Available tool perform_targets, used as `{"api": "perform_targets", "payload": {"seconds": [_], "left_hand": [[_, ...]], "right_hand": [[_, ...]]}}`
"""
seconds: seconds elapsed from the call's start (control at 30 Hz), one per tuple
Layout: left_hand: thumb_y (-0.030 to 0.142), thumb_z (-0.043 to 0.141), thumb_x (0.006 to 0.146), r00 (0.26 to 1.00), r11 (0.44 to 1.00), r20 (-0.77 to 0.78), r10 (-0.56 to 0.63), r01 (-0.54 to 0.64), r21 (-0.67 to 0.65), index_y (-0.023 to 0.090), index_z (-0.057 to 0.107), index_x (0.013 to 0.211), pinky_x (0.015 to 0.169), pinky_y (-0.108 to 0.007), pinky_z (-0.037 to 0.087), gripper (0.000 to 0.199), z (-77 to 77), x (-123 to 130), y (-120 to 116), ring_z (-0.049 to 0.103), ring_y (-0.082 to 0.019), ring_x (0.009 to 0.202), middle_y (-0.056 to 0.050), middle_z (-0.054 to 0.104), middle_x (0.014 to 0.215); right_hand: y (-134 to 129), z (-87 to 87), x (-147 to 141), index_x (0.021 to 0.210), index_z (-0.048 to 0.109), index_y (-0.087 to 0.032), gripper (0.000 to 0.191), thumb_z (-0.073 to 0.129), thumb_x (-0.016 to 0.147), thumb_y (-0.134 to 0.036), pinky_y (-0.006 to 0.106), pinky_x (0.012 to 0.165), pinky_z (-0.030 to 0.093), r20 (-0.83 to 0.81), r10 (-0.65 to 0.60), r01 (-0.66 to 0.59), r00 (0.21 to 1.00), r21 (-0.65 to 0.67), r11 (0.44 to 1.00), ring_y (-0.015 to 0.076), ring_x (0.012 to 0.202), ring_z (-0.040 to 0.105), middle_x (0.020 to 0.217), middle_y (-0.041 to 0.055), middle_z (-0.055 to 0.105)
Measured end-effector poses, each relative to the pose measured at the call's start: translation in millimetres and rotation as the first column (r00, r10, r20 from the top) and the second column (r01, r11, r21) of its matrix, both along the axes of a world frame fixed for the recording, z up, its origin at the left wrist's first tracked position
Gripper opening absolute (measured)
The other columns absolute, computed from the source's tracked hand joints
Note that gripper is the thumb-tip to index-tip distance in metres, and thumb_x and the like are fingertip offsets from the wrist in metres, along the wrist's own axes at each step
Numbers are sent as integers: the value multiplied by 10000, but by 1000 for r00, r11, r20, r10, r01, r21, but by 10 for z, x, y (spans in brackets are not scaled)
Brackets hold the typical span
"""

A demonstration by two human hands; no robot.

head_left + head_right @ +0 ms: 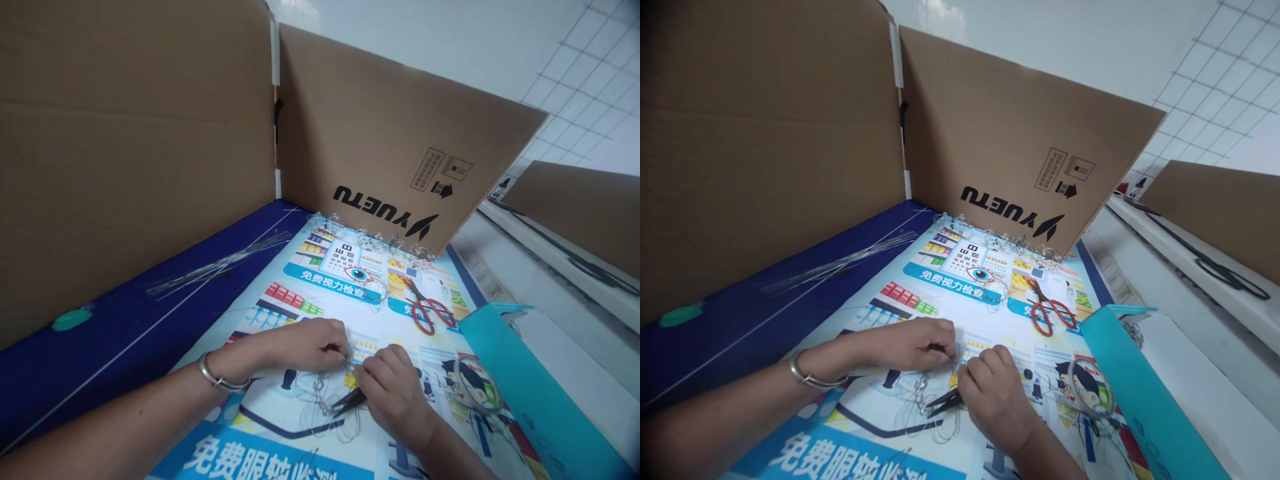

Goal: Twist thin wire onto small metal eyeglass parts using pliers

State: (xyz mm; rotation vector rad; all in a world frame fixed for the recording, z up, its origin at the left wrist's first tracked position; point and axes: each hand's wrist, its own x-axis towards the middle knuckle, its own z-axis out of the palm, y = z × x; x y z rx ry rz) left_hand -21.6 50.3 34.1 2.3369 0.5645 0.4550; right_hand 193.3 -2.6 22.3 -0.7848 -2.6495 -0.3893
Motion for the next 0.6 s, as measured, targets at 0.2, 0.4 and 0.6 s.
{"api": "perform_targets", "payload": {"seconds": [0.2, 0.4, 0.6], "left_hand": [[112, 472, 760, 998, 994, -61, -8, 1, -110, 182, 614, 766, 668, -212, 380, 159, 55, -57, 11, 518, -141, 698, 0, 585, 753], [71, 521, 747, 997, 994, -74, -5, -3, -110, 198, 630, 836, 718, -211, 389, 190, 15, -46, 37, 543, -141, 790, -2, 607, 848], [68, 528, 753, 999, 993, -45, -2, -4, -120, 197, 632, 839, 717, -214, 407, 186, -38, -34, 51, 548, -135, 784, -5, 612, 844]], "right_hand": [[25, -21, 16, 892, 575, -176, 209, 399, 820, -88, 341, 645, 335, 3, 3, -3, 1000, -31, 1000, 159, 707, 437, 721, 36, 535], [32, -48, 7, 899, 565, -166, 178, 415, 830, -98, 346, 645, 337, -8, 41, -41, 999, -55, 998, 162, 714, 447, 738, 38, 550], [69, -33, 3, 877, 562, -172, 166, 417, 831, -108, 343, 635, 330, -5, 90, -90, 996, -55, 994, 163, 704, 449, 723, 37, 542]]}}
